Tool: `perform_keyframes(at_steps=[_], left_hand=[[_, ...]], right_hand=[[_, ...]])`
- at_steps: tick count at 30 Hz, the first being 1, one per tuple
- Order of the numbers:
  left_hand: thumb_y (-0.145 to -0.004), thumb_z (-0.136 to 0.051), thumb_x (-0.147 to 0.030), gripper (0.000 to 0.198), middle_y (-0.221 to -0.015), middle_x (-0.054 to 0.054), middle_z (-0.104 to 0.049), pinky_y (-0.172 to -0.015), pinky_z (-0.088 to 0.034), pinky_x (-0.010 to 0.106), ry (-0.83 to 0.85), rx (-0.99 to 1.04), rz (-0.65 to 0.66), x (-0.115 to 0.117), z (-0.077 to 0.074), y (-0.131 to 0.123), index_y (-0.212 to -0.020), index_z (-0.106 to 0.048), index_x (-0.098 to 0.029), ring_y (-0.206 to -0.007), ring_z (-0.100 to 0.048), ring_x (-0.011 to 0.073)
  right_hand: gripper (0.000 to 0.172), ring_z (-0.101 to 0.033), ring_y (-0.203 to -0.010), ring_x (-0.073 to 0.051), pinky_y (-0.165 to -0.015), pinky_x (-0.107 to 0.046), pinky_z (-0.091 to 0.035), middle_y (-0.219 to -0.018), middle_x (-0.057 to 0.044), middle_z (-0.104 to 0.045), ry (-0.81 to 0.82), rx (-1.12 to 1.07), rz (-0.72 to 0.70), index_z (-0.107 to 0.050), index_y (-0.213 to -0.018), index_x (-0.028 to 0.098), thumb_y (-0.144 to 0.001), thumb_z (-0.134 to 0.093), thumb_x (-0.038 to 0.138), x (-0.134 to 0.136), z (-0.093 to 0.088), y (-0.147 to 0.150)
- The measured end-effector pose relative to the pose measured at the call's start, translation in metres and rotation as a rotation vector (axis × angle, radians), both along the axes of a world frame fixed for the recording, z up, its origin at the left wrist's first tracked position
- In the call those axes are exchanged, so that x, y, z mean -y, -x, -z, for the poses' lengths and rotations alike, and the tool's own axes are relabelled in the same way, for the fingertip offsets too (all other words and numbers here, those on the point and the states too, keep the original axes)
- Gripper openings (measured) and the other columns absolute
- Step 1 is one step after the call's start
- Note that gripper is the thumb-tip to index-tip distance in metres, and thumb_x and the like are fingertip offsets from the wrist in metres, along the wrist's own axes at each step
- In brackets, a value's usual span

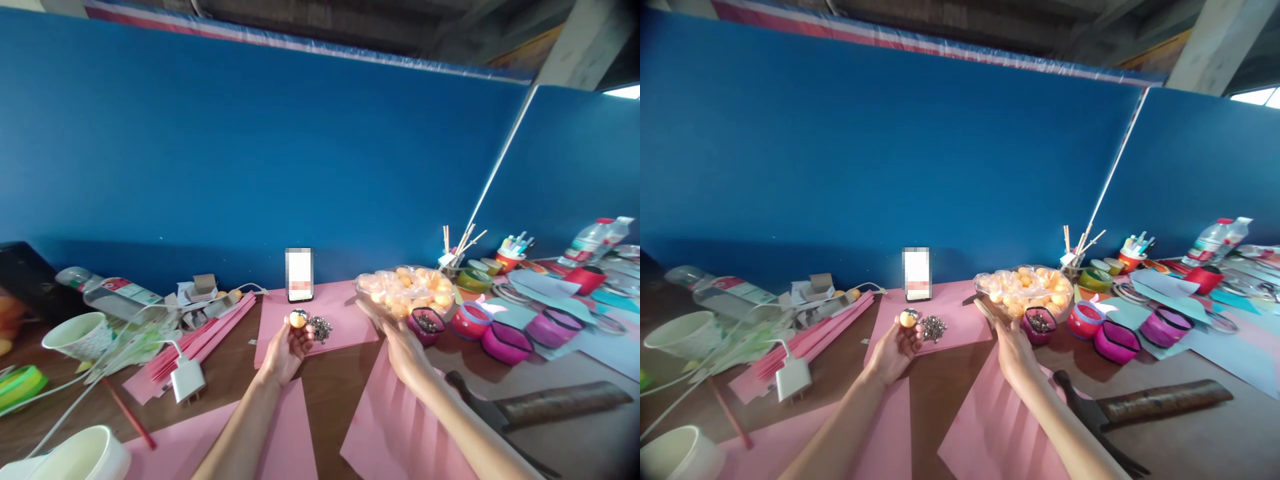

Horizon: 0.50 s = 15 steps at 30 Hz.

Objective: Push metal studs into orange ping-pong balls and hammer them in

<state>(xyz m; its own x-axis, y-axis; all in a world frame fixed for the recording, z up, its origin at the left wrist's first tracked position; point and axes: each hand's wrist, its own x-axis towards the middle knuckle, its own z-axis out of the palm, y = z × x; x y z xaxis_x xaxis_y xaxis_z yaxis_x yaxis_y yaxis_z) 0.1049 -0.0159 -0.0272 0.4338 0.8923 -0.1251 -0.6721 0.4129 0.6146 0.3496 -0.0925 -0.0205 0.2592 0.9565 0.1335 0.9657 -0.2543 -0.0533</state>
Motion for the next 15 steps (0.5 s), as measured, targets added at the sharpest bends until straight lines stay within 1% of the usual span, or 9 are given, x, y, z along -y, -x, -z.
perform_keyframes(at_steps=[2,4,7,9,11,13,15], left_hand=[[-0.086,-0.044,-0.031,0.029,-0.071,0.009,-0.063,-0.058,-0.051,0.024,-0.004,0.019,0.016,0.000,0.000,0.001,-0.094,-0.060,-0.008,-0.061,-0.059,0.0131],[-0.086,-0.044,-0.031,0.029,-0.070,0.008,-0.062,-0.058,-0.050,0.024,0.001,0.043,0.029,-0.001,-0.001,0.002,-0.096,-0.060,-0.009,-0.060,-0.058,0.0125],[-0.086,-0.044,-0.030,0.030,-0.070,0.007,-0.062,-0.057,-0.050,0.023,0.038,0.076,0.034,-0.001,-0.003,0.004,-0.099,-0.060,-0.009,-0.060,-0.058,0.0119],[-0.086,-0.043,-0.029,0.030,-0.069,0.008,-0.061,-0.057,-0.050,0.023,0.061,0.088,0.032,-0.001,-0.005,0.005,-0.100,-0.059,-0.008,-0.060,-0.059,0.0121],[-0.086,-0.042,-0.028,0.029,-0.069,0.008,-0.061,-0.057,-0.050,0.024,0.064,0.092,0.031,-0.001,-0.005,0.005,-0.098,-0.059,-0.009,-0.060,-0.059,0.0125],[-0.085,-0.043,-0.027,0.025,-0.070,0.008,-0.061,-0.057,-0.050,0.024,0.057,0.090,0.030,-0.001,-0.005,0.004,-0.091,-0.060,-0.010,-0.061,-0.058,0.0131],[-0.084,-0.044,-0.028,0.023,-0.071,0.008,-0.061,-0.058,-0.050,0.025,0.048,0.090,0.021,-0.001,-0.004,0.003,-0.085,-0.060,-0.011,-0.062,-0.058,0.0134]], right_hand=[[0.053,-0.060,-0.090,-0.022,-0.077,-0.030,-0.043,-0.117,-0.017,-0.053,0.023,0.064,0.016,-0.047,-0.125,0.017,-0.077,-0.035,-0.001,0.001,-0.008,0.004],[0.050,-0.059,-0.091,-0.024,-0.075,-0.032,-0.043,-0.112,-0.017,-0.055,0.038,0.112,0.037,-0.049,-0.124,0.019,-0.079,-0.036,0.001,0.003,-0.017,0.008],[0.046,-0.059,-0.092,-0.025,-0.071,-0.032,-0.043,-0.109,-0.017,-0.057,0.093,0.108,0.045,-0.050,-0.121,0.022,-0.082,-0.034,0.003,0.005,-0.025,0.012],[0.046,-0.060,-0.090,-0.024,-0.068,-0.030,-0.043,-0.109,-0.016,-0.057,0.133,0.088,0.033,-0.049,-0.122,0.022,-0.082,-0.034,0.004,0.005,-0.027,0.013],[0.044,-0.059,-0.091,-0.024,-0.069,-0.030,-0.043,-0.108,-0.016,-0.057,0.140,0.089,0.017,-0.050,-0.120,0.020,-0.082,-0.034,0.003,0.005,-0.027,0.013],[0.044,-0.058,-0.093,-0.025,-0.072,-0.030,-0.043,-0.107,-0.017,-0.056,0.108,0.104,0.007,-0.050,-0.120,0.017,-0.081,-0.035,0.002,0.004,-0.026,0.012],[0.047,-0.057,-0.094,-0.026,-0.075,-0.031,-0.043,-0.106,-0.018,-0.056,0.055,0.100,0.006,-0.048,-0.122,0.015,-0.079,-0.035,0.000,0.004,-0.026,0.011]])
